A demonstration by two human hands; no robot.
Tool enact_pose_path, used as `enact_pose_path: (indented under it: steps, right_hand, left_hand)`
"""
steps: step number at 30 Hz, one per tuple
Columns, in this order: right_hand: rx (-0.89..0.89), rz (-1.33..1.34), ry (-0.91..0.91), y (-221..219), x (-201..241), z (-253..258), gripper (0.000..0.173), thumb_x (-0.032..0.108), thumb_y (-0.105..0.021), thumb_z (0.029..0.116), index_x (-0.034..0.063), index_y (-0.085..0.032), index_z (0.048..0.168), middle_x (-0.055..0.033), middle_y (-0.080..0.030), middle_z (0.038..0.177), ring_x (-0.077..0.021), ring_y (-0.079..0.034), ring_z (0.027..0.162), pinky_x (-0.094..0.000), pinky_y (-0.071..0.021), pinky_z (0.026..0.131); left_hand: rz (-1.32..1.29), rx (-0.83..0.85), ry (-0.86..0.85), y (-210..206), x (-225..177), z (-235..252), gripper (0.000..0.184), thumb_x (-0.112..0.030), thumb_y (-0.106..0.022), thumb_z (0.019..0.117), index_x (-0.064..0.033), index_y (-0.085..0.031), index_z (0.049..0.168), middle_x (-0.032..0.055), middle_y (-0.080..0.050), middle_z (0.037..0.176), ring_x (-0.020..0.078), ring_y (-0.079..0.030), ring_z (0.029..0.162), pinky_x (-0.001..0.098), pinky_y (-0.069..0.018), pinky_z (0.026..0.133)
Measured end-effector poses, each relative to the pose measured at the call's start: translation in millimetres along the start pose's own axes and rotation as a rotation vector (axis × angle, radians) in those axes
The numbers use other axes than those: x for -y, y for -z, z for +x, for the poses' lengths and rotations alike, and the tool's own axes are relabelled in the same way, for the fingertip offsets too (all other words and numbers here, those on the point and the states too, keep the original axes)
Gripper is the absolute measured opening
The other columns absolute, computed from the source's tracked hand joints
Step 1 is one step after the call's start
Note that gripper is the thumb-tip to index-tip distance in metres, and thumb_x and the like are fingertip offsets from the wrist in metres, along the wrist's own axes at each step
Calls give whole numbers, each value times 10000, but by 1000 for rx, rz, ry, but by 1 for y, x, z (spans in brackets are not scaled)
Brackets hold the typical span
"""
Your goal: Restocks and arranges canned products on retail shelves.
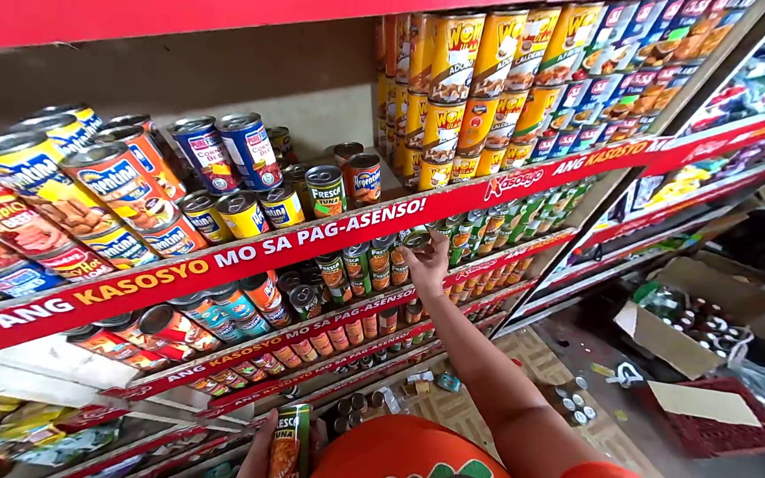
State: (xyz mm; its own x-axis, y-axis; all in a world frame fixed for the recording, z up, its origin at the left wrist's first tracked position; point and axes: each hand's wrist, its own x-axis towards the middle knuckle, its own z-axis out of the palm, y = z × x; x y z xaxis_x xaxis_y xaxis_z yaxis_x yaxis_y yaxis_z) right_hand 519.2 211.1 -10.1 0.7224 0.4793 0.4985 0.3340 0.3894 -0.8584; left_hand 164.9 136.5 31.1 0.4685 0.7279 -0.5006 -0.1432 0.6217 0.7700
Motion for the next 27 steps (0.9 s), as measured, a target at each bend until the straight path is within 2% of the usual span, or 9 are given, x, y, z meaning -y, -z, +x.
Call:
enact_pose_path:
  steps: [1, 3, 5, 7, 10, 15, 20, 25, 27]
  right_hand:
    - [14, -80, 104, 0, -5, 5, 686, 18, -819, 817, 16, -469, 1407, -202, -581, 1316, -212, -673, 988, -354, -595, 771]
    - [2, -246, 306, -1, -14, 17, 613, 55, -847, 789, -93, -577, 1319, -309, -562, 1332, -348, -637, 1106, -436, -564, 880]
    - [-24, -410, 393, 0, -18, 27, 529, 119, -858, 783, -72, -659, 1235, -337, -579, 1296, -425, -648, 1103, -495, -573, 887]
    - [-11, -537, 358, 1, -12, 34, 477, 167, -850, 809, -29, -699, 1217, -350, -565, 1318, -478, -649, 1103, -563, -573, 863]
    - [2, -620, 339, 2, -10, 39, 460, 197, -844, 823, -30, -708, 1198, -336, -606, 1260, -481, -673, 1045, -589, -576, 801]
    - [-14, -473, 446, 5, -21, 39, 510, 148, -867, 781, -88, -688, 1195, -327, -626, 1238, -451, -658, 1104, -537, -567, 895]
    - [-5, -554, 429, 8, -19, 39, 517, 194, -868, 792, -66, -692, 1203, -323, -629, 1206, -458, -675, 1035, -550, -583, 819]
    - [34, -401, 497, 14, -21, 29, 579, 127, -867, 779, -93, -636, 1262, -341, -585, 1277, -410, -653, 1123, -464, -574, 923]
    - [59, -369, 484, 21, -15, 17, 590, 80, -869, 776, -104, -611, 1273, -342, -561, 1302, -385, -638, 1153, -426, -575, 932]
  left_hand:
    - [0, 13, -2, 3, 2, 2, 589, -287, -11, 1102, -69, -552, 1022, 26, -716, 734, 97, -706, 659, 238, -606, 635]
    - [7, 8, 8, 3, 1, 2, 591, -299, -14, 1106, -74, -554, 1023, 28, -720, 739, 98, -709, 662, 239, -605, 636]
    - [9, -5, 11, 1, 0, 2, 587, -297, -11, 1107, -79, -547, 1010, 24, -718, 730, 95, -708, 654, 236, -605, 634]
    - [0, -24, 20, -6, -5, 0, 577, -287, -13, 1109, -76, -538, 997, 23, -708, 710, 91, -702, 642, 228, -597, 617]
    - [15, -78, 34, -24, -17, -9, 541, -265, -19, 1112, -88, -510, 970, 7, -695, 679, 74, -695, 620, 213, -591, 600]
    - [-26, 26, -12, 2, 1, 15, 603, -312, -15, 1101, -84, -567, 1016, 41, -735, 757, 116, -724, 672, 254, -616, 640]
    - [1, 59, -14, 8, 8, 30, 632, -344, -29, 1102, -74, -597, 1038, 55, -740, 777, 120, -722, 675, 259, -615, 634]
    - [64, 52, -5, 2, 4, 33, 621, -324, -26, 1100, -77, -593, 1052, 42, -743, 777, 111, -725, 686, 257, -616, 655]
    - [82, 116, -51, 9, 5, 36, 590, -355, -67, 1087, -47, -564, 1161, 44, -739, 837, 120, -723, 740, 268, -619, 696]
